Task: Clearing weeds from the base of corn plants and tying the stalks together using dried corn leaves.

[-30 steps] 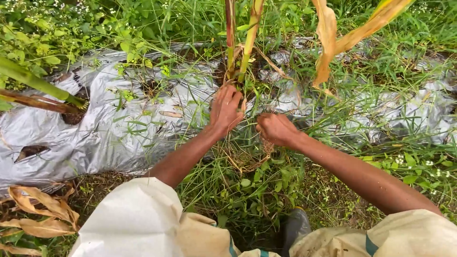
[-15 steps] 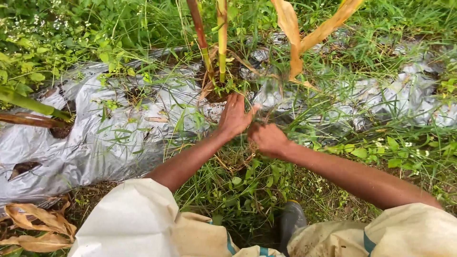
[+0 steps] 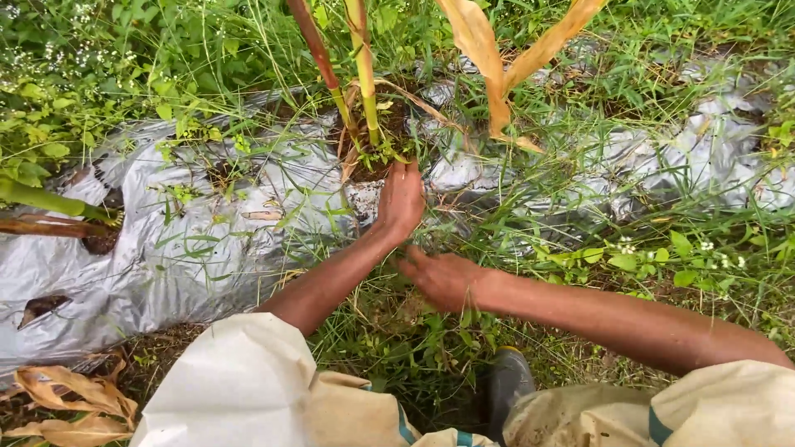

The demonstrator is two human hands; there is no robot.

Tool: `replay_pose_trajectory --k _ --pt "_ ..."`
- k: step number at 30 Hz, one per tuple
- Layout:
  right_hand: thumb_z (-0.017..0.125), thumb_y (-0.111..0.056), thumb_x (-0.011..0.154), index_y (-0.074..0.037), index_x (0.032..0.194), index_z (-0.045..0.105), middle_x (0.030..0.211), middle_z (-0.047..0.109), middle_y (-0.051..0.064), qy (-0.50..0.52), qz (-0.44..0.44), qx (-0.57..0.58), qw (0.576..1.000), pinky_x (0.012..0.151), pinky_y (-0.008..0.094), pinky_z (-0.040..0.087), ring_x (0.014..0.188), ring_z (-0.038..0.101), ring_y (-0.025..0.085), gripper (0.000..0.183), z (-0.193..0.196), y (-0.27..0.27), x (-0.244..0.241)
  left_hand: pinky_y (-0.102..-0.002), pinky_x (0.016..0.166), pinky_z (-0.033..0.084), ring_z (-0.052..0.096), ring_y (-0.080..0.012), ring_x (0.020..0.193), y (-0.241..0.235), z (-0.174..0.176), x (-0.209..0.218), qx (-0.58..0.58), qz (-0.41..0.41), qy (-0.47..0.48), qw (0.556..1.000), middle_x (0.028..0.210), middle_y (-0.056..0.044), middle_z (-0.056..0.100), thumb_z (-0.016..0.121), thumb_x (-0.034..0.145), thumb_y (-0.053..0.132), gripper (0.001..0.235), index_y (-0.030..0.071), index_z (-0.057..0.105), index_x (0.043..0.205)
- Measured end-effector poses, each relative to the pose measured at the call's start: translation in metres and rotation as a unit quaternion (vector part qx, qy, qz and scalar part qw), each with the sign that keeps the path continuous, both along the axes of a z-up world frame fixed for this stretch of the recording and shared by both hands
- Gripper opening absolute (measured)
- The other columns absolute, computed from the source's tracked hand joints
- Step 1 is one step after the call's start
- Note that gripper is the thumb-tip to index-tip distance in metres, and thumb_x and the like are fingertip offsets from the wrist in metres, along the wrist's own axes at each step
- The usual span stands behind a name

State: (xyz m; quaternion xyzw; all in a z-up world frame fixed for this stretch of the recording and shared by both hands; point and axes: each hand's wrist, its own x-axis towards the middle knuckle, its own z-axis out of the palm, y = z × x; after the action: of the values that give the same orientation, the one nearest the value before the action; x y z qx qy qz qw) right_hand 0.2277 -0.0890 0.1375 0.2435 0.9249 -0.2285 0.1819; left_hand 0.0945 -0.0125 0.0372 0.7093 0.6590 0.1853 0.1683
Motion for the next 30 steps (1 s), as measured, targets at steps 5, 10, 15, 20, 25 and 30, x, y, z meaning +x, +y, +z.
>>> replay_pose_trajectory --k 5,10,15,20,25,30 --pt "0.058 -0.008 0.092 -0.008 0.152 0.044 0.145 0.05 0.029 0.048 -0.11 -0.244 0.962 0.068 0.034 0.066 0.068 0.073 0.021 0.061 0.009 0.073 0.02 -0.046 0.072 0.062 0.073 -0.03 0.085 -0.012 0.029 -0.005 -0.077 0.031 -0.087 0.993 0.117 -0.036 0.063 0.058 0.096 -0.007 0.037 -0.017 0.054 0.131" --pt "0.062 -0.021 0.094 -0.011 0.114 0.06 0.102 0.065 0.013 0.211 -0.236 0.139 0.938 0.087 0.061 0.051 0.074 0.073 0.036 0.023 -0.088 0.13 0.026 -0.039 0.05 0.054 0.066 -0.0243 0.064 0.013 -0.032 -0.01 -0.08 0.103 -0.274 0.953 0.091 -0.025 0.066 0.046 0.1 0.009 0.033 -0.012 0.057 0.122" --pt "0.046 -0.041 0.094 -0.021 0.132 0.046 0.12 0.05 0.013 0.051 -0.086 0.509 0.855 0.077 0.063 0.052 0.095 0.061 0.044 0.043 -0.085 0.145 0.014 -0.037 0.053 0.06 0.075 -0.0298 0.07 0.003 0.0 -0.01 -0.01 0.04 -0.057 0.997 0.109 -0.036 0.067 0.052 0.093 -0.017 0.034 -0.015 0.06 0.126" --pt "-0.002 -0.075 0.096 -0.036 0.156 0.023 0.152 0.034 0.018 -0.447 0.322 0.833 0.049 0.096 0.063 0.052 0.141 0.038 0.045 0.076 -0.073 0.145 0.022 -0.035 0.053 0.062 0.076 -0.0282 0.069 0.004 0.001 -0.009 -0.03 0.007 -0.056 0.998 0.117 -0.038 0.065 0.054 0.095 -0.015 0.036 -0.015 0.058 0.132" --pt "0.0 -0.066 0.104 -0.026 0.135 0.039 0.125 0.045 0.009 -0.349 0.205 0.844 0.353 0.086 0.046 0.054 0.113 0.049 0.028 0.065 -0.208 0.193 0.028 -0.037 0.054 0.063 0.075 -0.0257 0.065 0.004 0.003 -0.012 -0.025 0.006 -0.065 0.998 0.112 -0.037 0.067 0.052 0.097 -0.014 0.037 -0.014 0.057 0.133" --pt "0.02 -0.048 0.113 -0.023 0.11 0.052 0.099 0.051 0.0 0.184 -0.026 0.196 0.963 0.072 0.029 0.055 0.075 0.053 0.012 0.041 -0.112 0.175 0.034 -0.038 0.052 0.063 0.075 -0.0279 0.062 -0.003 0.014 -0.014 -0.008 -0.006 -0.075 0.997 0.102 -0.037 0.071 0.05 0.097 -0.013 0.033 -0.013 0.06 0.128"
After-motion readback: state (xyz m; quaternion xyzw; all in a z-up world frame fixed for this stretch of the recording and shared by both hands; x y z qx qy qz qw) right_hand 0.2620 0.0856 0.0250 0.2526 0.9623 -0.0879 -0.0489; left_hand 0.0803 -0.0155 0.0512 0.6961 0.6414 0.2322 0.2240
